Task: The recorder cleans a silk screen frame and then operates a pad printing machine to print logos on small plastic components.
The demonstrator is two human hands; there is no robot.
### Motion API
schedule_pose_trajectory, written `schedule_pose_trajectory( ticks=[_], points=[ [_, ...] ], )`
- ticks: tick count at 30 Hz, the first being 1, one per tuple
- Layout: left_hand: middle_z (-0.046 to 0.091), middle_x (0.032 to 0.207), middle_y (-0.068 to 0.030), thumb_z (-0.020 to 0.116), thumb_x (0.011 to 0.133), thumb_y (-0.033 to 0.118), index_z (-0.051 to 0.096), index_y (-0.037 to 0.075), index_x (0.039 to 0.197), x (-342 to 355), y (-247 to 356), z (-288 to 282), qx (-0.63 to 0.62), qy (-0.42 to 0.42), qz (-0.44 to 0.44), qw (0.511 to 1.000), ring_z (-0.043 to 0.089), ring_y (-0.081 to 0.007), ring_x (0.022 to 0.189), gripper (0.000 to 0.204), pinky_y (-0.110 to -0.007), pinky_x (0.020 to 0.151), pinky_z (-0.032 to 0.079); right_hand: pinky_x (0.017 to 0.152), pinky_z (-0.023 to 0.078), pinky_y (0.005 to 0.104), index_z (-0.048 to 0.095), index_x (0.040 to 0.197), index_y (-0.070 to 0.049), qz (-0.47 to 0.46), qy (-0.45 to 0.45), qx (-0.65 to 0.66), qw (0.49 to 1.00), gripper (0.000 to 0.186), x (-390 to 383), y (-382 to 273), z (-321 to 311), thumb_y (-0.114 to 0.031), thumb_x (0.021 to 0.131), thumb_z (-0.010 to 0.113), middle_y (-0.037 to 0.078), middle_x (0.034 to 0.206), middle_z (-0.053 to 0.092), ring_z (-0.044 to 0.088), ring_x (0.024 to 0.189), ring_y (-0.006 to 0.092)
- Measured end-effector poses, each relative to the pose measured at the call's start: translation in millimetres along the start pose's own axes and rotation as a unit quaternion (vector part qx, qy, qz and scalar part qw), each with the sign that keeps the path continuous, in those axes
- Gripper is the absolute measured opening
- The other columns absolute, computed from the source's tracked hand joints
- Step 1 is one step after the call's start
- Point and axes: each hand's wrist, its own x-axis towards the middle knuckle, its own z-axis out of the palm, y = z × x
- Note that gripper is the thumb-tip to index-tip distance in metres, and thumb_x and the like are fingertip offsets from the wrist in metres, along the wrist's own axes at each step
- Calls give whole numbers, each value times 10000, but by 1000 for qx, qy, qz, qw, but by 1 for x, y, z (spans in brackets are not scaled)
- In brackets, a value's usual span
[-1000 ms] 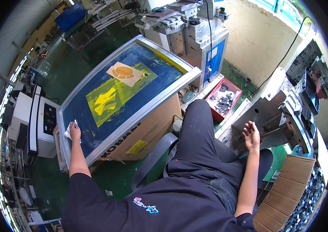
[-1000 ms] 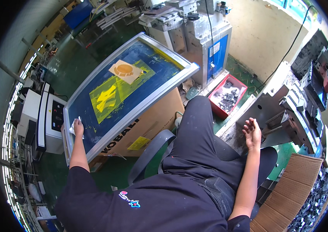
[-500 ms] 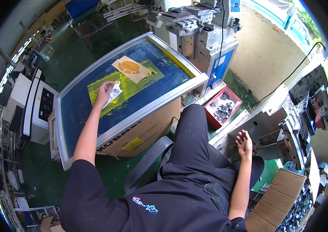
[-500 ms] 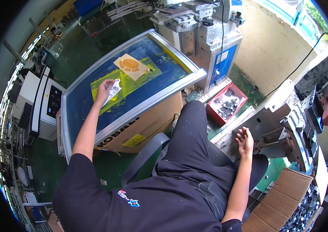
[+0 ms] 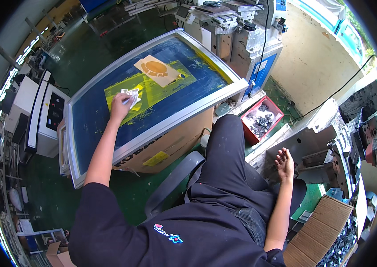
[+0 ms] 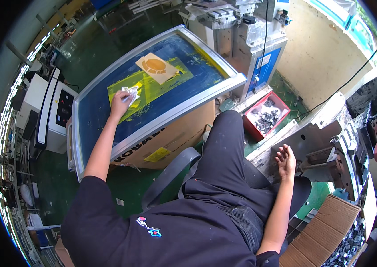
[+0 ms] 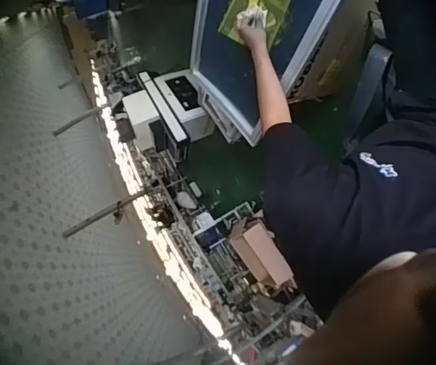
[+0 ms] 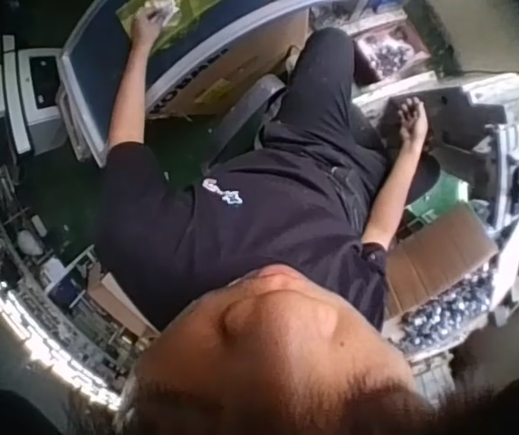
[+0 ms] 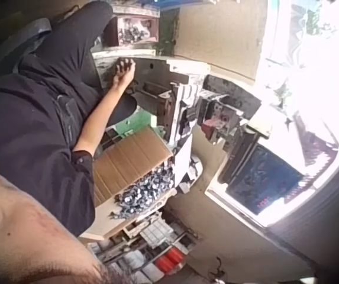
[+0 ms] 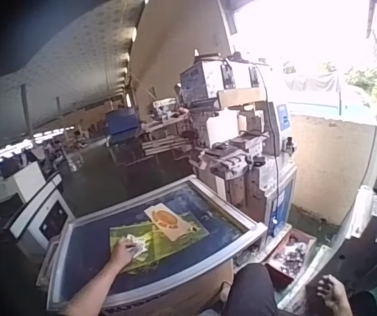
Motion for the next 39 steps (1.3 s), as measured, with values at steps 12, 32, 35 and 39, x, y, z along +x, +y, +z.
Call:
schedule_pose_trajectory(
  ticks=[12,32,35,39],
  points=[
    [652,1259,-164,582,980,123,615,9,1305,-70,-279,-189,-348,296,-352,817,684,-294,1075,346,-419,966,546,795,491,328,646,1205,-146,-12,-10,28,999,346,4,5,1,-420,1000,593,14,1070,670,620,892,156],
    [606,1376,-139,361,1054,264,527,38,1397,5,-45,-154,-644,-1,-255,721,583,-315,1272,443,-540,1066,464,713,512,307,630,1138,-122,5,-2,-28,1000,327,-20,3,23,-413,998,583,28,1013,667,624,823,138],
    [584,1400,-153,405,1073,317,479,-10,1426,45,91,-103,-709,-169,-217,649,587,-270,1272,487,-413,1137,417,707,513,302,640,1143,-122,-4,-4,-27,1000,336,-22,-3,31,-419,998,580,13,998,678,634,803,129],
    [664,1187,-98,442,1069,406,544,41,1334,70,249,-48,-542,-366,-124,746,677,-207,1011,463,-380,918,559,696,504,300,657,1125,-129,-9,8,2,1000,324,-17,-5,22,-416,988,599,8,961,689,637,792,131]
  ],
)
